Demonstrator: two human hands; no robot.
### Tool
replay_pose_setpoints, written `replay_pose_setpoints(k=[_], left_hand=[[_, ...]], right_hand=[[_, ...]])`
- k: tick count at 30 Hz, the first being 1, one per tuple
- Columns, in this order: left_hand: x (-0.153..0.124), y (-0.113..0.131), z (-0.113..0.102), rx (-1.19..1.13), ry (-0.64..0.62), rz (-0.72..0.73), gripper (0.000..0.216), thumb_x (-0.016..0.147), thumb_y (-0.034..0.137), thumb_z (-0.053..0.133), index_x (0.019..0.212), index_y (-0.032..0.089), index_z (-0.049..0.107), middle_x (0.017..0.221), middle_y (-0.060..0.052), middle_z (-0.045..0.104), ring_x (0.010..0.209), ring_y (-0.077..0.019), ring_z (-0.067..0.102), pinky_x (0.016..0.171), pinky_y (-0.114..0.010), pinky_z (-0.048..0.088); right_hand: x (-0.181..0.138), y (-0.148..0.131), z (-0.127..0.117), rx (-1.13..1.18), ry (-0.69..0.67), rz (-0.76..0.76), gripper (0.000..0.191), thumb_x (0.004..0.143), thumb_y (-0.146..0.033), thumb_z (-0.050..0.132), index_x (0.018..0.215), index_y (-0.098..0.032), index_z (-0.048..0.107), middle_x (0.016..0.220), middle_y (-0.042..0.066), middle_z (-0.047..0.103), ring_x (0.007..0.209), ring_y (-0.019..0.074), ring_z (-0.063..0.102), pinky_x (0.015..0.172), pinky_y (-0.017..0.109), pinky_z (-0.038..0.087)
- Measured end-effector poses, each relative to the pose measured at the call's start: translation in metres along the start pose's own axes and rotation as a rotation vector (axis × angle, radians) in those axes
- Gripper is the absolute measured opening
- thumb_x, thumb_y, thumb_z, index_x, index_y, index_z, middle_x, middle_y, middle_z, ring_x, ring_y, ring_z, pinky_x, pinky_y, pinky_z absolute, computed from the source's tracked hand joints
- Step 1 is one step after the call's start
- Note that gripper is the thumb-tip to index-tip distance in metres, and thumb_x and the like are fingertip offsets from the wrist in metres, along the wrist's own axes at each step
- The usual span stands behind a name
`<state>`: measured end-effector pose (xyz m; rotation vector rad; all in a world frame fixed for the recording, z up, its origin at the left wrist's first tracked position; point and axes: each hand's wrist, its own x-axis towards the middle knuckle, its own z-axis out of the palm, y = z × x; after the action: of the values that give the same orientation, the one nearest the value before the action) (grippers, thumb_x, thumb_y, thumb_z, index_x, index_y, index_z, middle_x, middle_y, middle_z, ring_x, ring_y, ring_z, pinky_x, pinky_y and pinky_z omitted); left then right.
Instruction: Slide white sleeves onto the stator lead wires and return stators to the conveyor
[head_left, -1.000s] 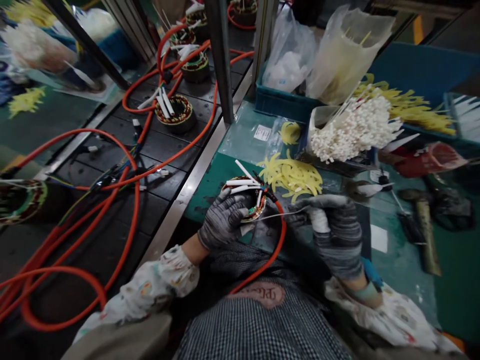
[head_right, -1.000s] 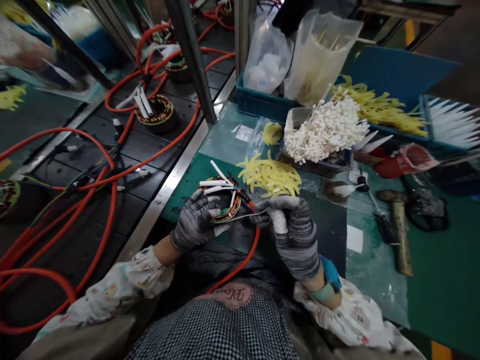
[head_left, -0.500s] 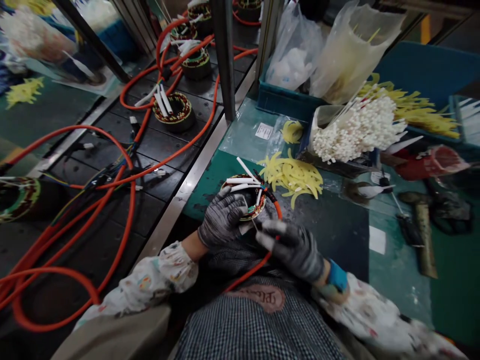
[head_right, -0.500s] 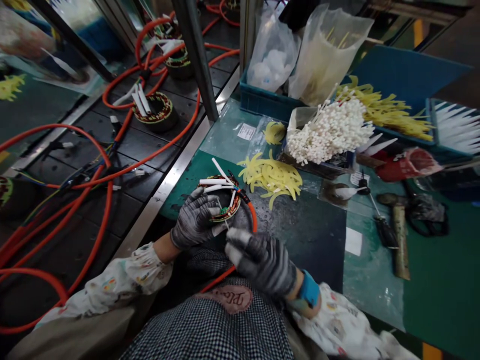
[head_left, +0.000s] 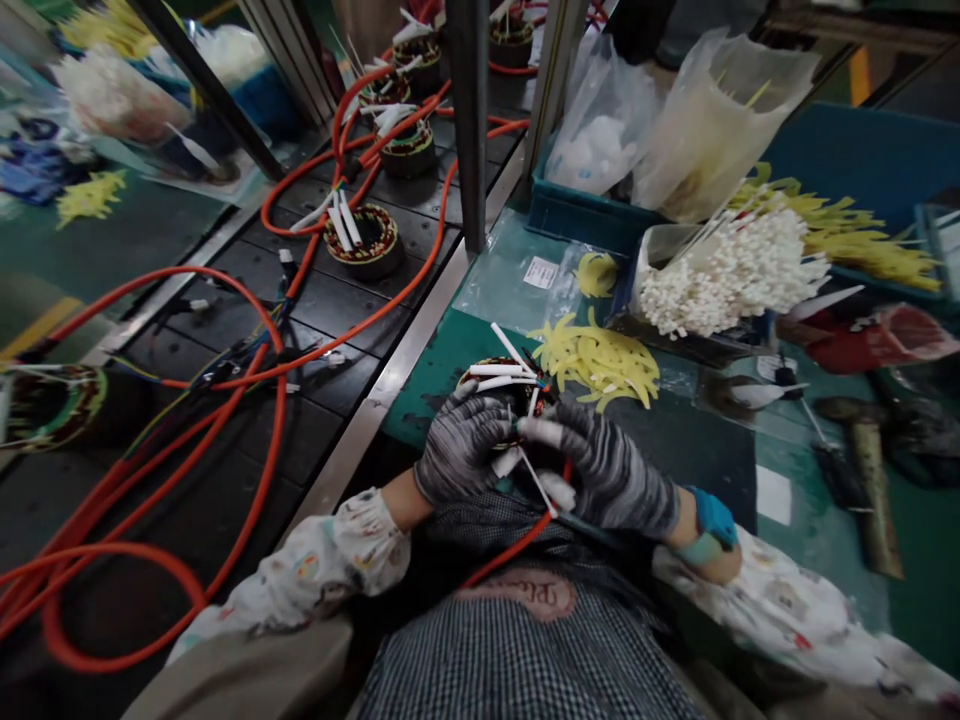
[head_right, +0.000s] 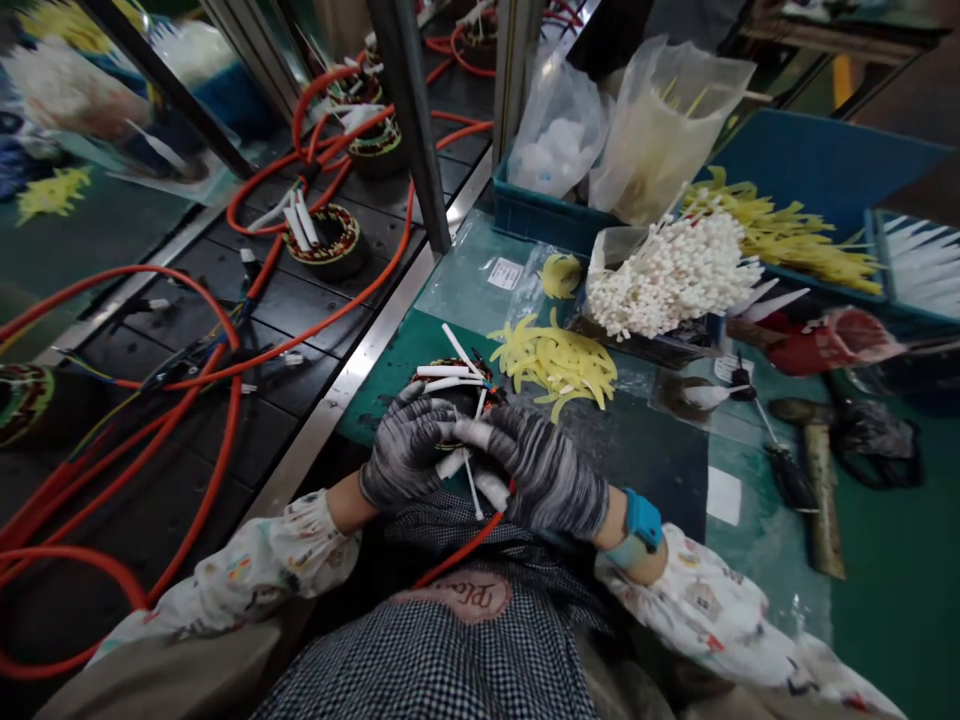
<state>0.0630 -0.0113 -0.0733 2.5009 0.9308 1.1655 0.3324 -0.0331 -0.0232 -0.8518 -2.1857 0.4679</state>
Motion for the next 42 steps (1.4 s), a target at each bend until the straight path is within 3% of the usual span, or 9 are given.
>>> replay_pose_setpoints(k=[2, 5, 11, 16, 22, 26, 29, 33, 42], left_hand=[[-0.002, -0.002, 0.000, -0.010, -0.005, 0.013, 0.016, 0.110, 0.037, 0.077, 0.123, 0.029, 0.076, 0.118, -0.002, 0.092, 0.119, -0.0243, 0.088, 0.143, -0.054, 0.052], [-0.003, -0.005, 0.001, -0.036, -0.017, 0.019, 0.021, 0.109, 0.045, 0.077, 0.123, 0.029, 0.076, 0.115, -0.003, 0.092, 0.120, -0.0259, 0.088, 0.144, -0.054, 0.050], [0.001, -0.001, -0.002, -0.058, -0.044, -0.035, 0.014, 0.112, 0.038, 0.079, 0.122, 0.030, 0.083, 0.125, -0.003, 0.094, 0.126, -0.0254, 0.089, 0.144, -0.054, 0.051], [0.009, 0.002, -0.003, -0.085, 0.009, 0.010, 0.010, 0.114, 0.034, 0.080, 0.123, 0.031, 0.083, 0.123, 0.000, 0.095, 0.127, -0.0239, 0.090, 0.148, -0.052, 0.047], [0.006, 0.002, -0.002, -0.067, -0.006, -0.031, 0.012, 0.113, 0.035, 0.081, 0.124, 0.031, 0.085, 0.124, -0.001, 0.095, 0.132, -0.0246, 0.088, 0.145, -0.053, 0.051], [0.002, -0.002, -0.001, -0.072, -0.016, -0.016, 0.017, 0.112, 0.035, 0.082, 0.127, 0.030, 0.085, 0.132, -0.004, 0.093, 0.134, -0.0248, 0.086, 0.145, -0.053, 0.052], [0.000, -0.006, -0.001, -0.088, -0.072, -0.032, 0.012, 0.112, 0.039, 0.082, 0.120, 0.031, 0.085, 0.119, -0.001, 0.093, 0.125, -0.0249, 0.088, 0.145, -0.055, 0.053], [-0.001, -0.009, -0.001, -0.089, -0.159, -0.094, 0.015, 0.110, 0.045, 0.084, 0.122, 0.035, 0.085, 0.126, -0.001, 0.093, 0.126, -0.0285, 0.089, 0.144, -0.059, 0.055], [0.003, -0.007, -0.002, -0.088, -0.074, -0.024, 0.014, 0.115, 0.042, 0.082, 0.124, 0.032, 0.084, 0.119, -0.001, 0.093, 0.122, -0.0255, 0.090, 0.144, -0.058, 0.056]], right_hand=[[-0.006, -0.002, 0.007, 0.038, -0.038, -0.072, 0.033, 0.112, -0.026, 0.076, 0.143, -0.035, 0.087, 0.116, 0.005, 0.094, 0.097, 0.0245, 0.088, 0.087, 0.038, 0.073], [-0.007, -0.002, 0.019, 0.086, -0.055, 0.029, 0.017, 0.115, -0.032, 0.078, 0.119, -0.037, 0.094, 0.098, 0.003, 0.093, 0.085, 0.0225, 0.086, 0.076, 0.035, 0.070], [0.017, 0.005, 0.021, 0.106, 0.065, 0.375, 0.027, 0.116, -0.040, 0.075, 0.135, -0.032, 0.093, 0.109, 0.007, 0.096, 0.091, 0.0271, 0.091, 0.082, 0.040, 0.076], [0.047, 0.013, 0.019, 0.035, -0.190, 0.422, 0.023, 0.112, -0.044, 0.079, 0.117, -0.028, 0.094, 0.099, 0.009, 0.094, 0.085, 0.0293, 0.087, 0.083, 0.043, 0.074], [0.060, 0.009, 0.015, 0.505, 0.021, 0.604, 0.042, 0.119, -0.062, 0.070, 0.111, -0.027, 0.092, 0.099, 0.004, 0.092, 0.092, 0.0253, 0.087, 0.088, 0.041, 0.076], [0.054, 0.006, 0.003, 0.602, -0.109, 0.556, 0.028, 0.109, -0.055, 0.086, 0.108, -0.028, 0.094, 0.105, 0.004, 0.094, 0.101, 0.0267, 0.089, 0.096, 0.044, 0.077], [0.047, 0.008, 0.001, 0.565, -0.098, 0.572, 0.015, 0.104, -0.040, 0.089, 0.109, -0.027, 0.092, 0.104, 0.004, 0.094, 0.093, 0.0247, 0.087, 0.089, 0.042, 0.076], [0.042, 0.011, 0.007, 0.538, -0.067, 0.536, 0.011, 0.104, -0.034, 0.084, 0.108, -0.027, 0.092, 0.109, 0.005, 0.095, 0.099, 0.0259, 0.089, 0.098, 0.046, 0.077], [0.029, 0.017, 0.005, 0.527, -0.156, 0.321, 0.013, 0.109, -0.036, 0.081, 0.111, -0.030, 0.093, 0.106, 0.005, 0.093, 0.098, 0.0244, 0.089, 0.099, 0.043, 0.078]])
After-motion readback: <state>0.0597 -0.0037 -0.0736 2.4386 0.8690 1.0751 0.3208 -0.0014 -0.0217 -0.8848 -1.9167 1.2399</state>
